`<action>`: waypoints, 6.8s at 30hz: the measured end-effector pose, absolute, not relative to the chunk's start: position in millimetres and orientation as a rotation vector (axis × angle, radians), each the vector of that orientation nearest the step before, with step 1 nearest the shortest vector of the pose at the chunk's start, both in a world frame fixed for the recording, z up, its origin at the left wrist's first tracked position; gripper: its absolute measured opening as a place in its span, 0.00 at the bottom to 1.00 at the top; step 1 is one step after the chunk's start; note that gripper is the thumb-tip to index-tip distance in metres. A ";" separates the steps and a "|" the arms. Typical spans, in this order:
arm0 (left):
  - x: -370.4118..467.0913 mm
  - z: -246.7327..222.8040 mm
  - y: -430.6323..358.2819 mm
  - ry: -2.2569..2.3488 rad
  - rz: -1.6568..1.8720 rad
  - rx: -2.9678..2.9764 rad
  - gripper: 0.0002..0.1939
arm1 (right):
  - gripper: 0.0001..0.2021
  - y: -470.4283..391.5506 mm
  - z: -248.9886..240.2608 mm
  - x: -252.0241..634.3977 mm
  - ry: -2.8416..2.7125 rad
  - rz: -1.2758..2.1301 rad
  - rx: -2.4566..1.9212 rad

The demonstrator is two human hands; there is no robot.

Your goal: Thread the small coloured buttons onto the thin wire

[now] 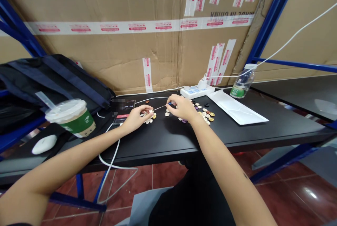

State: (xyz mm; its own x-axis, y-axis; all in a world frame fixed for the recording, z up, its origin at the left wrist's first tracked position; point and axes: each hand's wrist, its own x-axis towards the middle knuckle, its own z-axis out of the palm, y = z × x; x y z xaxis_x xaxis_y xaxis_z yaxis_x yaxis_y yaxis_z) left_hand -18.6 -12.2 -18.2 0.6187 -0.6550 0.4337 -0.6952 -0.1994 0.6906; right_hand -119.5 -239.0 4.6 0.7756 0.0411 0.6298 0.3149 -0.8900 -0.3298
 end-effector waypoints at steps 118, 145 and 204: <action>-21.1 -15.7 -9.6 -1.049 0.015 1.901 0.10 | 0.12 -242.6 3.9 -118.1 -0.217 -0.808 -2.615; -20.9 -16.0 -11.9 -1.059 -0.078 1.854 0.06 | 0.10 -247.3 0.4 -113.5 -0.279 -0.848 -2.600; -14.2 -15.0 -10.9 -1.179 0.278 2.077 0.12 | 0.10 -244.3 3.2 -118.3 -0.179 -0.910 -2.713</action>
